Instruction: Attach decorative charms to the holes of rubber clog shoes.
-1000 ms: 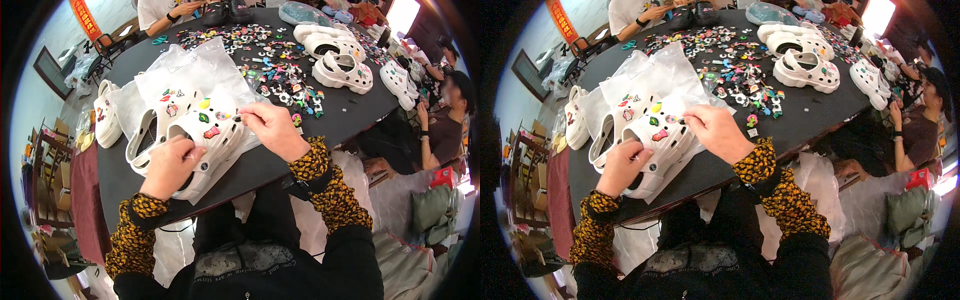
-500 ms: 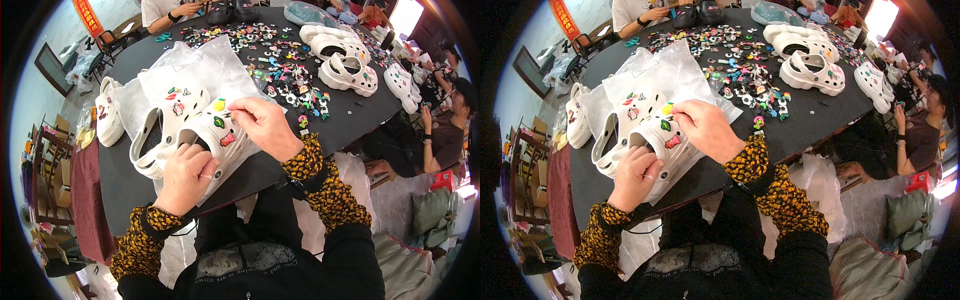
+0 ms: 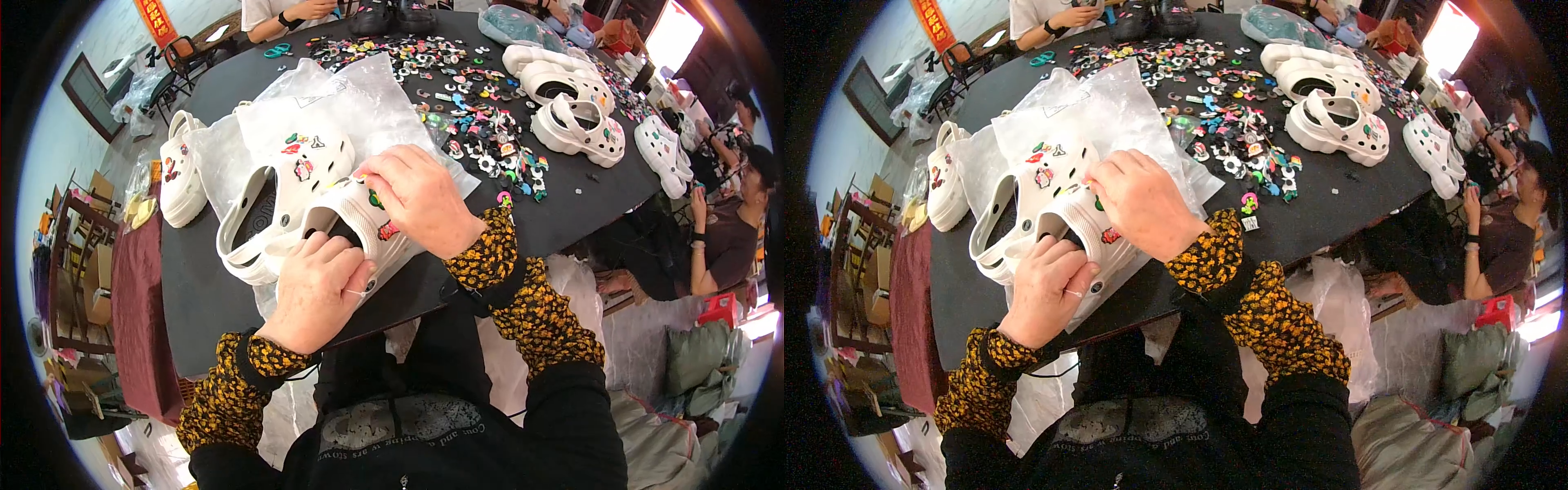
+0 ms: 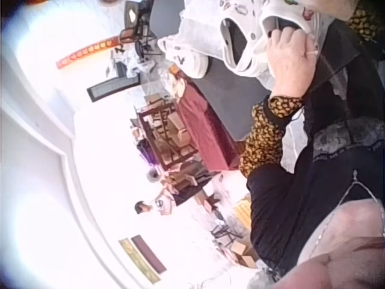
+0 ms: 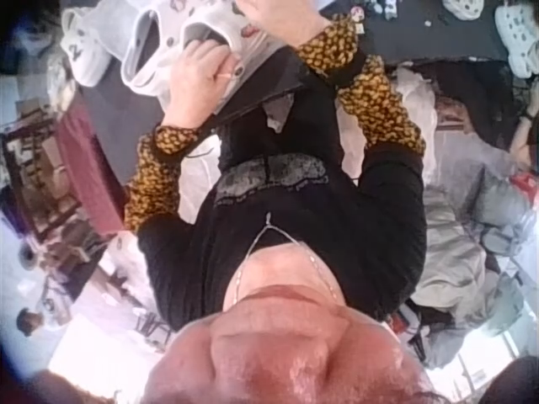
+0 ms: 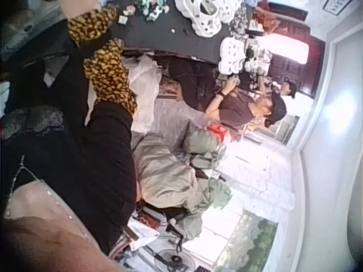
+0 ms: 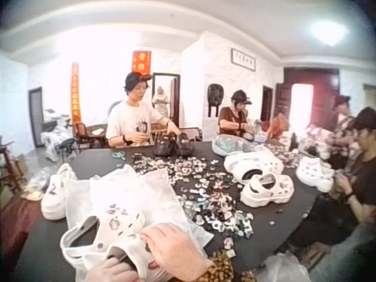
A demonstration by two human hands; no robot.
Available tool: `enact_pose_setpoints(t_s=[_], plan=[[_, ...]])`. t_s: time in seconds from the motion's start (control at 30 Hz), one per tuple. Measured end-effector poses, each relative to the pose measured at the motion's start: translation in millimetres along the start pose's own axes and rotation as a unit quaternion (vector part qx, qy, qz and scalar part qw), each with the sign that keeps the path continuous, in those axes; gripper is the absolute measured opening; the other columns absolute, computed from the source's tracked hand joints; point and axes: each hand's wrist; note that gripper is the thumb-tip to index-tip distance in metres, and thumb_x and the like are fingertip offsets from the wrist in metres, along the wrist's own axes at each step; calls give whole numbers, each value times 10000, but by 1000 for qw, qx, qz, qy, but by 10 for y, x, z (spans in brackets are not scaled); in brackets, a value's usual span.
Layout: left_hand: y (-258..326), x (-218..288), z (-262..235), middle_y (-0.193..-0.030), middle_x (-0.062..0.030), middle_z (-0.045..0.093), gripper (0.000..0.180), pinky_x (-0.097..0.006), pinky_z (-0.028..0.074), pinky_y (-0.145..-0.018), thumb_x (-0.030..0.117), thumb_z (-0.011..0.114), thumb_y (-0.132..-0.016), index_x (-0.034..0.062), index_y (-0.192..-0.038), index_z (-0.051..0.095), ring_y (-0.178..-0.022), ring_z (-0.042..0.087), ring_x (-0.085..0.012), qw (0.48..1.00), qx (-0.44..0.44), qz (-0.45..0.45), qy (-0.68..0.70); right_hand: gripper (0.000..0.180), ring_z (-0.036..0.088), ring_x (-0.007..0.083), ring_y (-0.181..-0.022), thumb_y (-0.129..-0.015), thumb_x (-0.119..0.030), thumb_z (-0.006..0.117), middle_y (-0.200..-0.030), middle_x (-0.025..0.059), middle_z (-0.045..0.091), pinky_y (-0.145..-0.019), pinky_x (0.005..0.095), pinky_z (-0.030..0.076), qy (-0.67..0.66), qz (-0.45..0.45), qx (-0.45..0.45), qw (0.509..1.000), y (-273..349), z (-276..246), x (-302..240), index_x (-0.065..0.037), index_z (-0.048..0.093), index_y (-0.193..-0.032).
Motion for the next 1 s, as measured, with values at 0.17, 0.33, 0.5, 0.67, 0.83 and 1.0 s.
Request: enact_pose_setpoints(t_s=[0.17,0.33,0.5,0.67,0.83,1.0], plan=[[3,-22,21,-709,-58,532,108,-382,427,-643,108,664,-762,57,-724,577,-706,514,-265,1000,10,4,2,136,581,302,-851,-809,16,558,-875,125,613,-767,373,467,-21,-20,-16,999,8,-39,46,-28,617,-922],[13,-26,-6,-707,-56,537,109,-380,428,-645,115,665,-764,60,-721,582,-703,516,-260,1000,5,0,0,149,572,306,-873,-785,30,550,-886,130,604,-786,385,460,-48,4,-11,999,31,-39,58,-16,593,-919],[4,-10,-11,-707,-69,539,106,-379,427,-645,104,667,-763,48,-726,586,-699,512,-268,1000,13,4,5,164,561,316,-892,-758,49,544,-882,130,594,-805,396,454,-77,10,-6,997,70,-85,62,-24,577,-902],[23,-35,17,-708,-82,539,99,-380,427,-650,96,666,-769,35,-740,594,-698,511,-275,1000,17,3,17,164,584,295,-839,-766,76,518,-880,134,591,-742,357,477,-161,89,-8,983,117,-68,98,-17,581,-886],[16,-22,-5,-720,-76,551,90,-379,429,-651,97,667,-771,38,-752,602,-701,514,-273,1000,12,6,12,155,601,254,-802,-796,65,526,-875,136,593,-705,327,486,-218,125,-4,968,112,-65,90,7,581,-928],[32,-34,12,-718,-60,551,100,-373,429,-657,112,669,-771,53,-738,595,-706,521,-259,1000,18,3,9,153,606,236,-790,-816,48,533,-885,138,597,-689,319,490,-250,189,-7,950,67,-55,18,16,583,-957]])
Point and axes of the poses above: each hand's wrist, its own y-axis away from the middle knuckle, its own z-axis out of the palm, x = y × z
